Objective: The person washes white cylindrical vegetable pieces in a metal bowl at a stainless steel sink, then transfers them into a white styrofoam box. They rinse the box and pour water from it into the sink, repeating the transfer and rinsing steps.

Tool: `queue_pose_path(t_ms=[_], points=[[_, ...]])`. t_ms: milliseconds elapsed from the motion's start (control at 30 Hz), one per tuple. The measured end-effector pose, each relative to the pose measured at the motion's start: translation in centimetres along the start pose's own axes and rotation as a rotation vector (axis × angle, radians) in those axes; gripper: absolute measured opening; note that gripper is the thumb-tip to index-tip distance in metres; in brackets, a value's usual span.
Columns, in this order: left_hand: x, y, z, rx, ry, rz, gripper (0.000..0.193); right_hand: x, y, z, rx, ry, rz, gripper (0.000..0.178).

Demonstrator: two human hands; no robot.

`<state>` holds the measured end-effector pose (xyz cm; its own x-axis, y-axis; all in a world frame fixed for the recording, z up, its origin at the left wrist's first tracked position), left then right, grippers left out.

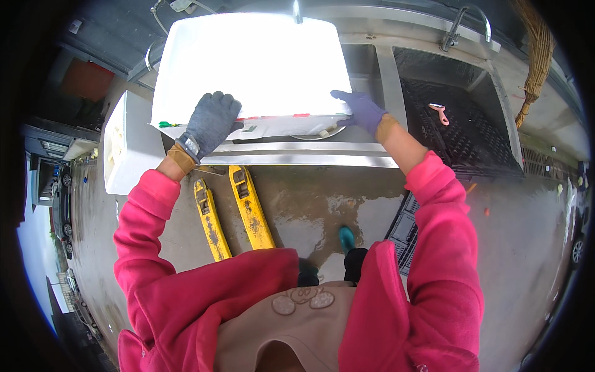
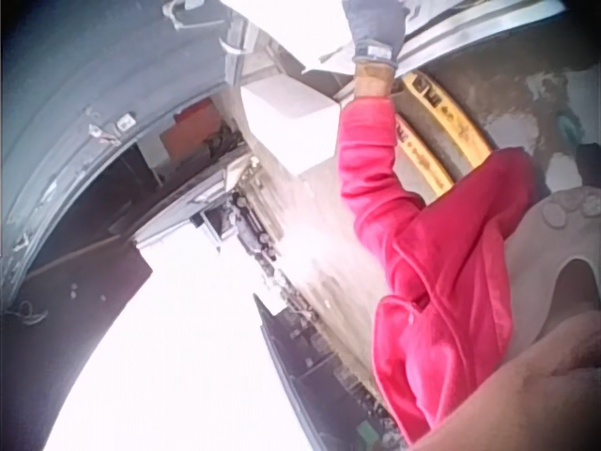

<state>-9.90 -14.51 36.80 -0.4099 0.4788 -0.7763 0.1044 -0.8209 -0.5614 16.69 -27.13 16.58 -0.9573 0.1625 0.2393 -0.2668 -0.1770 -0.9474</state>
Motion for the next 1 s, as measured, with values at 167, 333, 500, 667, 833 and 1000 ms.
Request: queue_pose_path(t_ms=[167,333,500,667,833,1000], points=[[-0.3,-0.3,0.8,-0.052,-0.055,0.009,0.042,0.9,2.2,-1.1,-0.119,-0.099,0.111,0.033],[-2.1,-3.0,3.9,-0.129,-0.034,-0.163,0.073,-0.2,2.4,-1.1,-0.056,-0.006,-0.136,0.030],[-5.1,-8.1,6.6,-0.266,-0.203,0.006,0.056,-0.2,1.8,-1.8,-0.104,-0.165,0.012,0.028],[-7.4,-8.0,7.4,-0.244,-0.052,0.087,0.045,-0.9,1.3,-4.6,-0.150,-0.107,0.045,0.026],[-6.6,-5.0,8.0,-0.134,0.087,-0.057,0.039,-2.3,0.0,-8.0,-0.191,-0.100,-0.141,0.024],[-3.1,-3.7,7.3,-0.123,0.172,0.019,0.035,-3.8,-1.4,-9.8,-0.197,0.043,-0.184,0.032]])
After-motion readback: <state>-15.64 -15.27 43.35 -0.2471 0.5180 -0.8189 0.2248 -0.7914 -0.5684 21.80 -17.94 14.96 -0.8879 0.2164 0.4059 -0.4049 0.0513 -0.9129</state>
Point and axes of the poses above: each hand's wrist, its own z-axis away from the middle knuckle, its own x-axis out of the palm, y = z × x, the point moved 5 cm from there along -z, towards the middle knuckle, and after that the axes turned 13 degrees about -y, right-handed, at the moved point
